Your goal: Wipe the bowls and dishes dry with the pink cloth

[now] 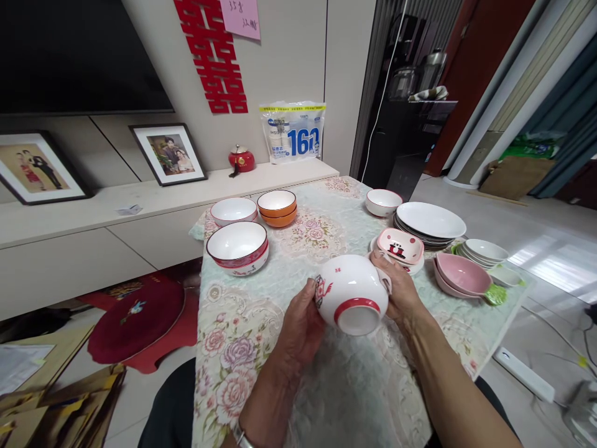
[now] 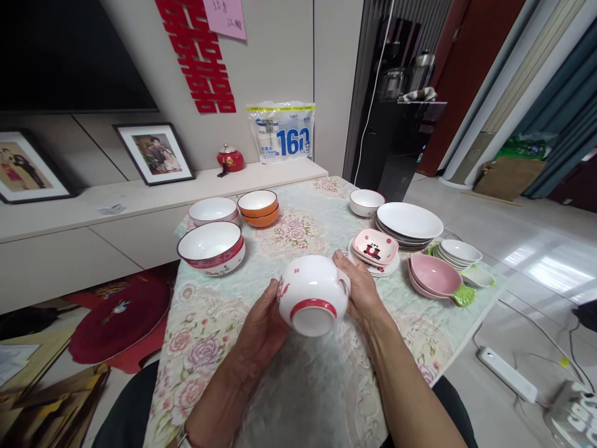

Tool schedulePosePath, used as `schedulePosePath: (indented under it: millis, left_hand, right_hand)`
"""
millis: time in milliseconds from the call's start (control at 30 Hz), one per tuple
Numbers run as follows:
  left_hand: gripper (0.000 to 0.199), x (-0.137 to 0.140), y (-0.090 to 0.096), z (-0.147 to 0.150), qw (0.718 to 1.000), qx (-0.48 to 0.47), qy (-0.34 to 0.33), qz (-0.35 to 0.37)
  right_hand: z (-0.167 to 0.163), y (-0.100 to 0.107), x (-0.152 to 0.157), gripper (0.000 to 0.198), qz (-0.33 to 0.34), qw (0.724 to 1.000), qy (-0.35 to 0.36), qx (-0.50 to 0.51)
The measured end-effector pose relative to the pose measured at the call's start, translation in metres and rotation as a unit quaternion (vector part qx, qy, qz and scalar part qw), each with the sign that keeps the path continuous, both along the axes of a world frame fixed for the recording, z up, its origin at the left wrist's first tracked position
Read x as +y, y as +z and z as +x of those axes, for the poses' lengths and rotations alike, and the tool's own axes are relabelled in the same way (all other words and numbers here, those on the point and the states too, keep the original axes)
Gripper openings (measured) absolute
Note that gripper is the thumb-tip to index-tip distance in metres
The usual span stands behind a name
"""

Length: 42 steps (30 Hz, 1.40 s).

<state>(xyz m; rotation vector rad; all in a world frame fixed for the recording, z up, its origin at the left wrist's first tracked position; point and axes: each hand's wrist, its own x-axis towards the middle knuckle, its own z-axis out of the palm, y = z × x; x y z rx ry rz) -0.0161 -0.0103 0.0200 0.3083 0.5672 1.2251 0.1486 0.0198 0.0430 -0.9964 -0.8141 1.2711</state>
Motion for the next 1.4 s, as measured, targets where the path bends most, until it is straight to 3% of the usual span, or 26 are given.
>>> schedulePosePath:
  millis: [100,233,400,567,667,900,1067,1167,1300,1333,1400]
  left_hand:
    - [0.028,-0.002,-0.003,-0.004,1.000,-0.006,-0.019,0.014]
    - [0.027,-0.001,-0.002,-0.006,1.000,-0.010,0.004,0.011]
    - [0.019,0.003,-0.002,-0.002,0.998,-0.015,0.065,-0.003]
    - [0.024,0.008,0.000,0.000,0.994,-0.013,0.109,-0.009]
    - [0.034,0.011,0.006,0.000,0.991,-0.034,0.129,-0.029]
    - [0.042,0.013,0.005,0.001,0.990,-0.053,0.128,-0.028]
    - [0.045,0.011,0.000,0.003,0.992,-0.066,0.110,-0.016]
    - [0.043,0.010,0.000,0.004,0.993,-0.057,0.107,0.003]
    - [0.038,0.009,0.000,0.004,0.990,-0.011,0.141,0.005]
    - [0.038,0.009,0.000,0.005,0.989,-0.003,0.149,0.003]
    - [0.038,0.008,0.002,0.006,0.989,-0.001,0.149,-0.002]
  right_hand:
    - [0.000,-0.004,0.004,0.042,-0.028,0.999,-0.027,0.011]
    - [0.004,-0.015,0.010,0.042,0.023,0.985,-0.083,-0.146]
    - [0.007,-0.018,0.007,0.031,0.120,0.922,-0.158,-0.332]
    - [-0.005,0.003,-0.012,0.030,0.264,0.843,-0.114,-0.454]
    - [-0.015,0.011,-0.019,0.033,0.288,0.823,-0.074,-0.485]
    - [-0.032,0.007,-0.027,0.031,0.350,0.737,-0.119,-0.566]
    - [-0.034,0.011,-0.027,0.021,0.370,0.749,-0.057,-0.546]
    - [-0.029,0.009,-0.023,0.021,0.385,0.735,-0.072,-0.553]
    - [-0.025,0.010,-0.026,0.018,0.271,0.703,-0.069,-0.654]
    - [-0.024,0.013,-0.027,0.017,0.247,0.710,-0.050,-0.658]
    - [-0.023,0.018,-0.029,0.015,0.236,0.752,-0.006,-0.615]
